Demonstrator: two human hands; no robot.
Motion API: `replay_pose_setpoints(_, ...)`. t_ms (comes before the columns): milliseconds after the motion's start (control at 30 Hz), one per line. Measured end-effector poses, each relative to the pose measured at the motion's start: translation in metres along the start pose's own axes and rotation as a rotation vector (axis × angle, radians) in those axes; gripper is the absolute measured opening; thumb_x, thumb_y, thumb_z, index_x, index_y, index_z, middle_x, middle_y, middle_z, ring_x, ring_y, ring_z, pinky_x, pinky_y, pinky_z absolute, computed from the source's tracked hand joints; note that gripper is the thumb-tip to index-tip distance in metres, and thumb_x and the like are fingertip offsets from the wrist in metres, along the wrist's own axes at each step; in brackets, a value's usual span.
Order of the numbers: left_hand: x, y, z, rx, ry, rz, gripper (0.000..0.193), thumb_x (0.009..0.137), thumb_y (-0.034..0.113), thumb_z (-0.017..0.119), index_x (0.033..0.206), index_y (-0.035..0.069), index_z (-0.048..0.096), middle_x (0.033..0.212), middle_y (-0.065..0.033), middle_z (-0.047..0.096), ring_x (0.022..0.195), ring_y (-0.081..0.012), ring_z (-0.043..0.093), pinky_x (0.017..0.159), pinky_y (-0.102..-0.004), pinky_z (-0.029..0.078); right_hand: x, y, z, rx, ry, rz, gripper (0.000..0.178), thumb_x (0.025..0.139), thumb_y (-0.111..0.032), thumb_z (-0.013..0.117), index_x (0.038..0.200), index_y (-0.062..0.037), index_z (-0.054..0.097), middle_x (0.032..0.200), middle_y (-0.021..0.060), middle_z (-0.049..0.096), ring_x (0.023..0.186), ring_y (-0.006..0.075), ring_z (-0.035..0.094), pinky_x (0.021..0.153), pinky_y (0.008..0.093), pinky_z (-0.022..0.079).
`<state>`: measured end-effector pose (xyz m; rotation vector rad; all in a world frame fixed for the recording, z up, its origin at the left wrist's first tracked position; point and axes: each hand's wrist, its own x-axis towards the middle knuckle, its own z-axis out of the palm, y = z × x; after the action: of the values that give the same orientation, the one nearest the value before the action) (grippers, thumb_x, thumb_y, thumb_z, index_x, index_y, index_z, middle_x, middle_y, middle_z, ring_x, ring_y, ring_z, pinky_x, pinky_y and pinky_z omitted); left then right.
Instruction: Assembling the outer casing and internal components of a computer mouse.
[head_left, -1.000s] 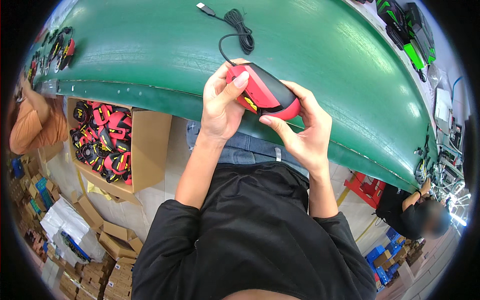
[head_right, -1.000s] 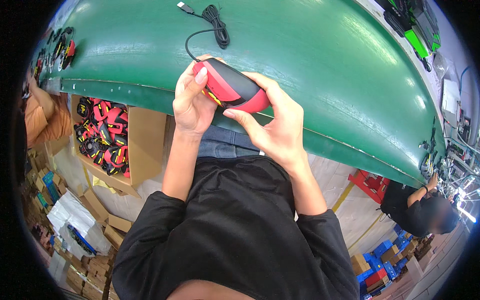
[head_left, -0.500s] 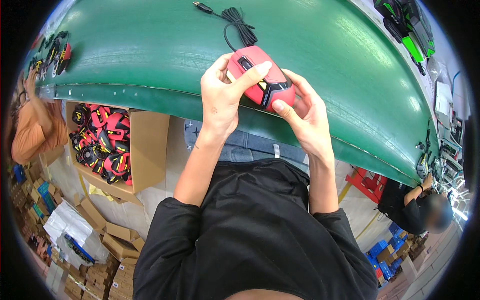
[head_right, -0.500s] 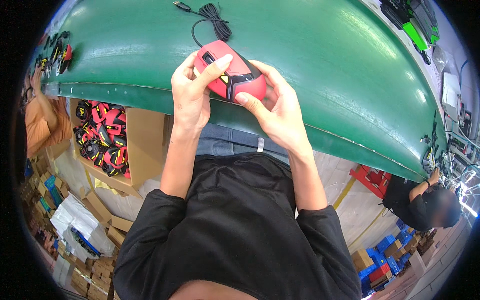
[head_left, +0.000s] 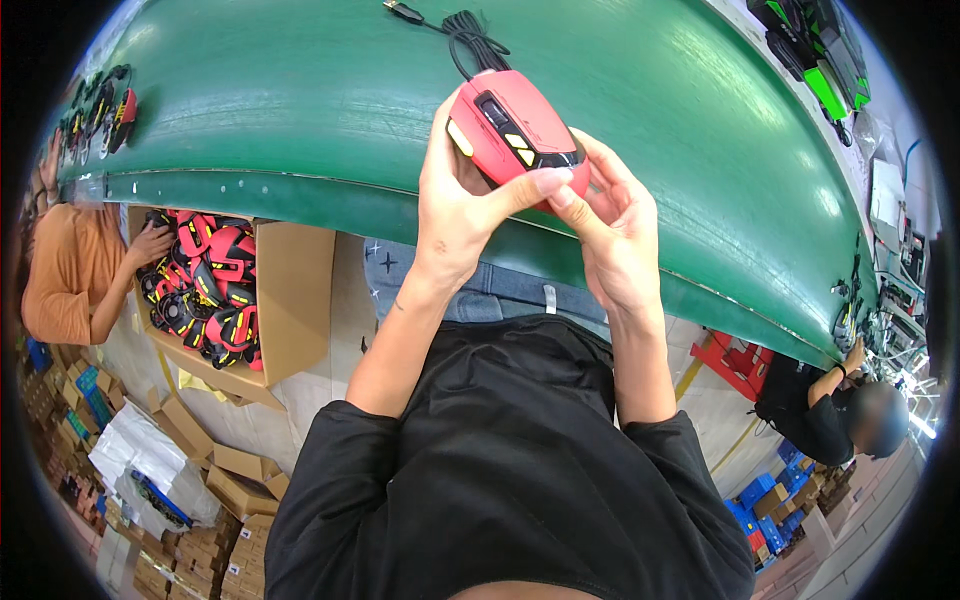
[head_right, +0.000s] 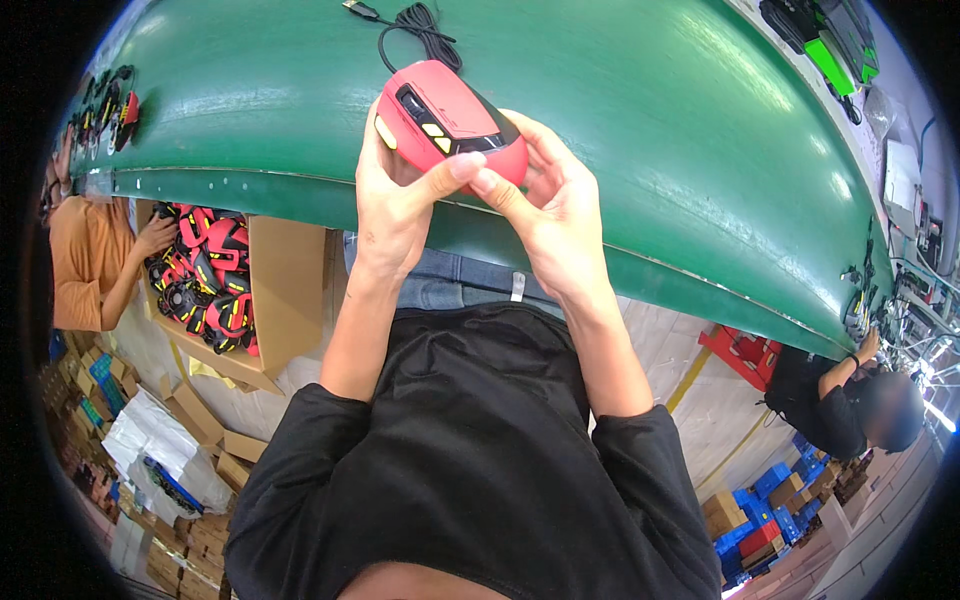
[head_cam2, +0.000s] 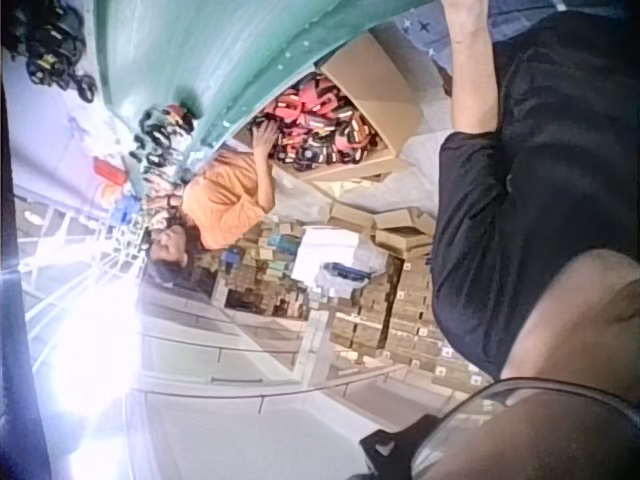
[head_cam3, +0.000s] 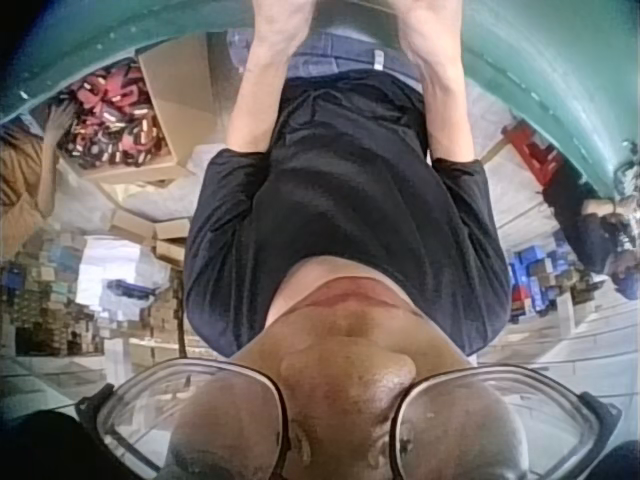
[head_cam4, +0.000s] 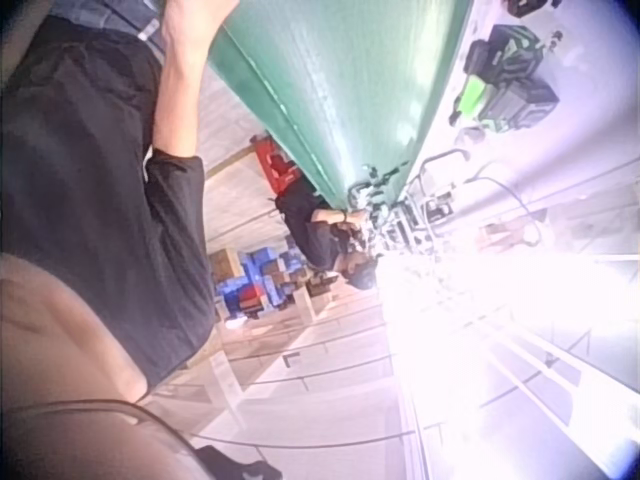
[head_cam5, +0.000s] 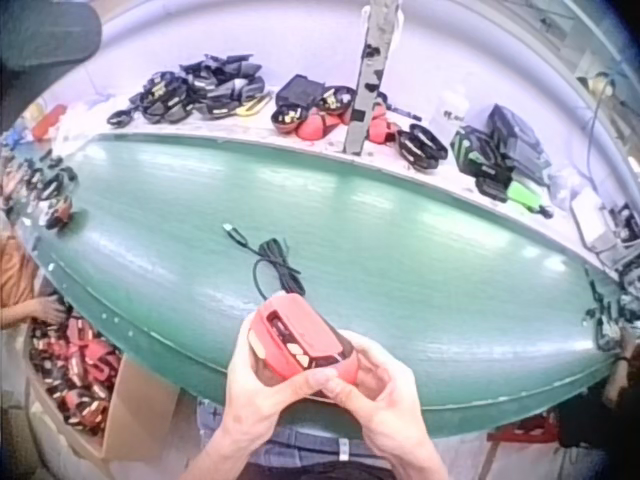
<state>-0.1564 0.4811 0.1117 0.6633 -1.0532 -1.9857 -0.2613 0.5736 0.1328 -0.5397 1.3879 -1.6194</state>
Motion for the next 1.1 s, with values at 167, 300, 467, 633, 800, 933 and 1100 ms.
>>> replay_pose_setpoints(167, -0.006, -0.003, 0.001, -0.127, -0.025, -0.003, 0.075, 0.073, -0.006, 0.080, 0.135, -0.003, 0.037, 0.120, -0.0120, 0.056, 0.109, -0.0191, 0.059, 0.097, -0.0342, 0.050, -0.008, -0.006, 0.005, 0.314, 0.003, 0.109, 0.050, 0.093, -0.006, 0.063, 0.138, 0.0056, 0.044, 0.127, 0.0152, 0.059, 0.115, 0.0208, 0.058, 0.099, 0.0349, 0.048)
replay_pose_setpoints(300, -0.007, 0.002, -0.001, -0.080, -0.070, 0.033, 0.073, 0.073, -0.005, 0.080, 0.133, -0.005, 0.039, 0.119, -0.0118, 0.057, 0.109, -0.0188, 0.060, 0.096, -0.0338, 0.050, -0.011, -0.001, 0.001, 0.341, 0.020, 0.144, 0.052, 0.092, -0.006, 0.065, 0.138, 0.0046, 0.045, 0.131, 0.0145, 0.056, 0.119, 0.0222, 0.056, 0.102, 0.0367, 0.045)
replay_pose_setpoints(467, -0.007, 0.004, -0.004, 0.023, -0.119, 0.055, 0.074, 0.071, -0.001, 0.083, 0.132, -0.005, 0.041, 0.121, -0.0126, 0.057, 0.110, -0.0189, 0.059, 0.097, -0.0338, 0.050, -0.013, -0.011, 0.001, 0.131, -0.066, 0.018, 0.066, 0.083, -0.011, 0.076, 0.137, 0.0012, 0.041, 0.135, 0.0140, 0.049, 0.123, 0.0226, 0.051, 0.105, 0.0387, 0.041)
replay_pose_setpoints(633, -0.013, 0.002, -0.007, 0.080, -0.152, 0.056, 0.086, 0.068, 0.005, 0.087, 0.138, -0.007, 0.037, 0.125, -0.0138, 0.057, 0.113, -0.0202, 0.058, 0.099, -0.0340, 0.048, -0.006, -0.016, 0.002, 0.092, -0.082, 0.158, 0.079, 0.075, -0.011, 0.083, 0.139, 0.0024, 0.039, 0.125, 0.0145, 0.059, 0.114, 0.0209, 0.057, 0.097, 0.0356, 0.048)
replay_pose_setpoints(800, -0.013, 0.002, -0.005, 0.103, -0.142, 0.019, 0.086, 0.070, 0.006, 0.086, 0.139, -0.008, 0.036, 0.126, -0.0145, 0.056, 0.113, -0.0207, 0.059, 0.099, -0.0340, 0.048, -0.001, -0.004, -0.003, 0.110, -0.128, 0.102, 0.077, 0.075, -0.008, 0.082, 0.139, 0.0061, 0.042, 0.129, 0.0163, 0.057, 0.113, 0.0205, 0.058, 0.096, 0.0338, 0.048)
replay_pose_setpoints(933, -0.015, 0.002, -0.004, 0.108, -0.139, 0.031, 0.085, 0.072, 0.006, 0.085, 0.140, -0.008, 0.036, 0.126, -0.0144, 0.057, 0.114, -0.0203, 0.058, 0.099, -0.0340, 0.048, -0.004, -0.004, -0.001, 0.187, -0.116, 0.110, 0.072, 0.077, -0.006, 0.080, 0.137, 0.0076, 0.044, 0.130, 0.0166, 0.056, 0.114, 0.0207, 0.057, 0.097, 0.0340, 0.047)
replay_pose_setpoints(1100, -0.011, 0.003, -0.004, 0.123, -0.142, 0.030, 0.082, 0.072, 0.004, 0.084, 0.139, -0.008, 0.037, 0.125, -0.0134, 0.057, 0.113, -0.0189, 0.058, 0.099, -0.0337, 0.047, 0.000, -0.007, -0.007, 0.163, -0.129, 0.162, 0.067, 0.081, -0.007, 0.076, 0.138, 0.0081, 0.043, 0.131, 0.0163, 0.056, 0.114, 0.0210, 0.058, 0.098, 0.0351, 0.047)
